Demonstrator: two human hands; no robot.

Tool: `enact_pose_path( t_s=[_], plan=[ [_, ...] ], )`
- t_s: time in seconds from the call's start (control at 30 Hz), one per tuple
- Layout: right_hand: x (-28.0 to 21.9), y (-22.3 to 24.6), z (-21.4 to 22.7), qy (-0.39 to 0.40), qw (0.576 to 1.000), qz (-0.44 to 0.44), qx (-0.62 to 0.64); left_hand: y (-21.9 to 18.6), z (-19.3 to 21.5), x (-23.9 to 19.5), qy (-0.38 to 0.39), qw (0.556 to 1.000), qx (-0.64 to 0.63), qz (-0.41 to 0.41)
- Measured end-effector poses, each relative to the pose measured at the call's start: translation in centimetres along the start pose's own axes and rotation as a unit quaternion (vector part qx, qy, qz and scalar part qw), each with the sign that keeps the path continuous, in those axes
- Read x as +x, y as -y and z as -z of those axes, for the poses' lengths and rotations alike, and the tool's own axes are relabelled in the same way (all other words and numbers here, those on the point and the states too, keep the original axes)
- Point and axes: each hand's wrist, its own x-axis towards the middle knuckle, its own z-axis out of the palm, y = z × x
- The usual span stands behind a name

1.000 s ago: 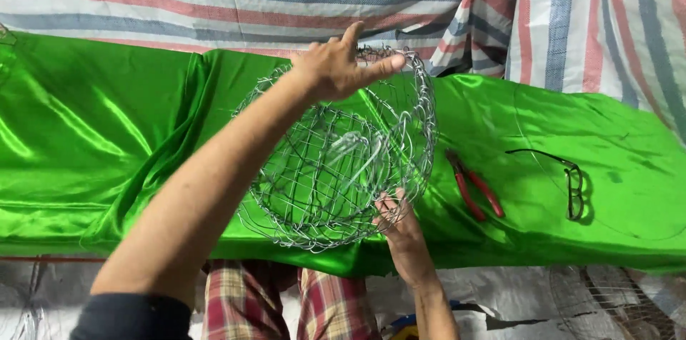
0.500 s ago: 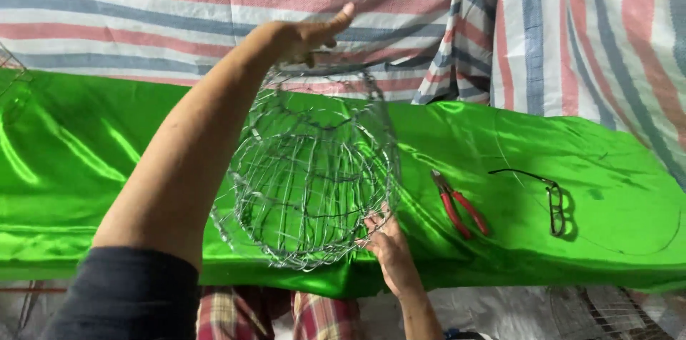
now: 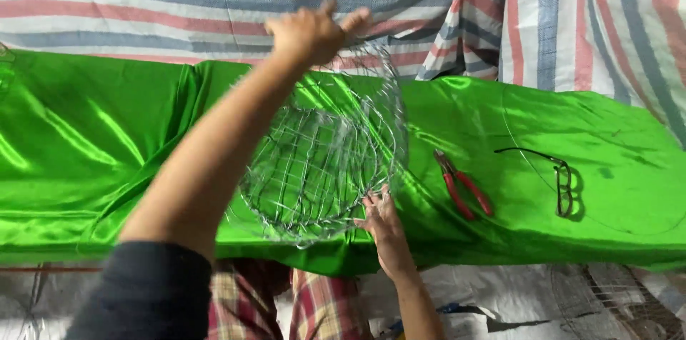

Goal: Finalizing and inspecting a wire mesh structure by rotating it and making manual adjustments.

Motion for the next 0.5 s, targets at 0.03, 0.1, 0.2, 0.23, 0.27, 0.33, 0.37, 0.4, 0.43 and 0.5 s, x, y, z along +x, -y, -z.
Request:
enact_pose_path(
  t_s=[0.03, 0.1, 0.2, 0.23, 0.27, 0.33, 0.37, 0.4, 0.43, 0.5],
  plan=[
    [-0.1, 0.2, -0.3, 0.001, 1.0, 0.001, 0.0, 1.0, 0.9, 0.7, -0.001, 1.0, 0.001, 0.0],
    [-0.4, 0.4, -1.0, -0.032, 0.999, 0.005, -0.011, 3.4, 2.4, 2.0, 0.062, 0.987, -0.142, -0.051],
    [0.0, -1.7, -0.6, -0.08, 0.996, 0.034, 0.0, 6.9, 3.1, 1.3, -0.054, 0.971, -0.207, -0.105],
    [-0.1, -2.1, -0.2, -0.076, 0.997, 0.026, -0.003, 8.7, 1.9, -1.8, -0.05, 0.972, -0.209, -0.097],
    [-0.2, -2.6, 0.1, -0.093, 0.994, 0.049, 0.002, 10.5, 0.8, -4.8, -0.139, 0.948, -0.251, -0.136],
    [-1.4, -2.4, -0.4, -0.102, 0.992, 0.068, 0.008, 12.9, -1.1, -11.8, -0.228, 0.917, -0.283, -0.166],
    [-2.3, -1.5, -1.1, -0.156, 0.98, 0.116, -0.047, 13.6, -1.9, -15.4, -0.318, 0.872, -0.312, -0.206],
    [-3.2, -0.6, -1.8, -0.209, 0.959, 0.165, -0.103, 14.2, -2.6, -18.9, -0.403, 0.816, -0.335, -0.244],
    [-4.0, -0.2, -2.5, -0.204, 0.96, 0.162, -0.103, 14.2, -5.0, -22.4, -0.403, 0.818, -0.333, -0.24],
    [-5.8, 0.4, -3.8, -0.212, 0.889, 0.303, -0.268, 14.0, -9.7, -29.7, -0.381, 0.84, -0.348, -0.166]
  ],
)
